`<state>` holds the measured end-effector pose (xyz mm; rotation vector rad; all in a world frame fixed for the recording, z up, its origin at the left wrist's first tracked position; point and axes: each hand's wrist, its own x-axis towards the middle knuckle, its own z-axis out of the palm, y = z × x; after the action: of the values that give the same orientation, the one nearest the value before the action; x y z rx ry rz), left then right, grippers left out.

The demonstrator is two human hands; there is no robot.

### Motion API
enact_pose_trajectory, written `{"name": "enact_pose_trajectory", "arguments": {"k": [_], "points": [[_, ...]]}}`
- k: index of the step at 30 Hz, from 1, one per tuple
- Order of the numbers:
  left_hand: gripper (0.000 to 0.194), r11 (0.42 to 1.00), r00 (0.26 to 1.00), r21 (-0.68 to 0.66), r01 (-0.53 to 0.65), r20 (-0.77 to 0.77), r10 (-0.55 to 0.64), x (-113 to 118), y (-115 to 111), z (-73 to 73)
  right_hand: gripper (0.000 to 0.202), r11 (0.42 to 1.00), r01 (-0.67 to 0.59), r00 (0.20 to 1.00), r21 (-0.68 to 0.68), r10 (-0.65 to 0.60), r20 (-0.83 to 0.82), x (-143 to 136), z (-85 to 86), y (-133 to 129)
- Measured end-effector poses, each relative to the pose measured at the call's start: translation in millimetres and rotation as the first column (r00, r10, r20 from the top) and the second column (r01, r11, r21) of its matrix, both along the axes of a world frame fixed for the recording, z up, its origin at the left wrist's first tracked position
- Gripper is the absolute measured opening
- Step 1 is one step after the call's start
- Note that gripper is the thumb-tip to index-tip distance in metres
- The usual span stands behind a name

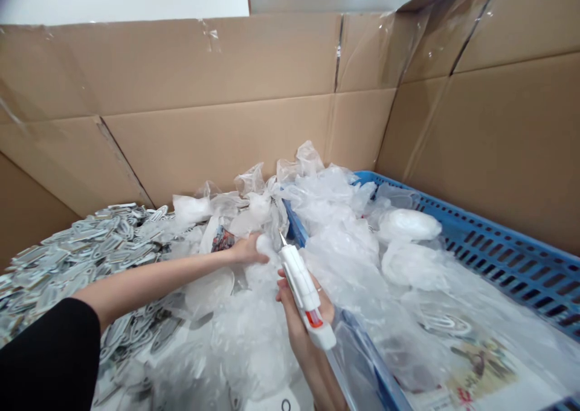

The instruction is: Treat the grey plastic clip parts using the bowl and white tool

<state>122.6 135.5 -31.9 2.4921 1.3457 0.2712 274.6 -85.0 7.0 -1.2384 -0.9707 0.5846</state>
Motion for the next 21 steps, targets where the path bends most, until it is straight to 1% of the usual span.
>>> {"name": "enact_pose_trajectory", "arguments": {"k": [2, 3, 4, 6, 8, 10, 11, 13, 14, 16, 17, 19, 21], "points": [[0.053, 0.986, 0.99, -0.12, -0.113, 0.067, 0.121, -1, -6, 10.6, 0.037, 1.0, 0.002, 1.0, 0.003, -0.002, -0.003, 0, -1.4, 0], [0.046, 0.977, 0.983, -0.158, -0.145, 0.092, 0.161, 0, -6, 19.9, 0.037, 1.0, -0.006, 1.0, 0.002, 0.006, -0.006, 0, -2.3, 0], [0.037, 0.977, 0.979, -0.16, -0.142, 0.124, 0.163, 2, -6, 32.1, 0.036, 1.0, -0.015, 1.0, 0.0, 0.015, -0.011, 0, -3.2, 0], [0.026, 0.977, 0.958, -0.17, -0.131, 0.234, 0.169, 13, 0, 63.4, 0.034, 1.0, -0.024, 0.999, 0.0, 0.024, -0.025, 0, -4.4, -1], [0.031, 0.981, 0.886, -0.162, -0.11, 0.431, 0.171, 33, 8, 99.6, 0.03, 1.0, -0.015, 0.999, 0.011, 0.015, -0.04, -1, -4.8, -2], [0.043, 0.988, 0.822, -0.136, -0.077, 0.551, 0.14, 61, 15, 134.2, 0.026, 1.0, -0.014, 0.998, 0.028, 0.016, -0.06, -1, -4.7, -3], [0.047, 0.992, 0.788, -0.119, -0.041, 0.607, 0.105, 77, 17, 149.3, 0.024, 0.999, -0.016, 0.997, 0.036, 0.019, -0.072, -2, -4.6, -4], [0.047, 0.99, 0.699, -0.09, 0.112, 0.715, -0.014, 107, 18, 173.6, 0.023, 0.998, -0.011, 0.995, 0.056, 0.016, -0.094, -2, -4.5, -5], [0.046, 0.979, 0.687, -0.09, 0.183, 0.724, -0.062, 119, 17, 182.6, 0.022, 0.998, -0.001, 0.995, 0.067, 0.008, -0.097, -2, -4.5, -5], [0.042, 0.943, 0.688, -0.078, 0.325, 0.704, -0.178, 132, 14, 193.9, 0.024, 0.996, 0.027, 0.996, 0.089, -0.019, -0.092, -1, -4.7, -5], [0.041, 0.924, 0.702, -0.068, 0.377, 0.671, -0.237, 132, 13, 196.1, 0.026, 0.995, 0.032, 0.996, 0.094, -0.024, -0.088, 1, -4.7, -5], [0.039, 0.898, 0.747, -0.05, 0.437, 0.576, -0.332, 119, 13, 193.0, 0.032, 0.996, 0.021, 0.996, 0.089, -0.014, -0.084, 3, -4.8, -4], [0.034, 0.902, 0.826, -0.059, 0.428, 0.43, -0.364, 92, 17, 179.1, 0.038, 0.998, -0.002, 0.997, 0.07, 0.008, -0.083, 5, -4.6, -2]]}}
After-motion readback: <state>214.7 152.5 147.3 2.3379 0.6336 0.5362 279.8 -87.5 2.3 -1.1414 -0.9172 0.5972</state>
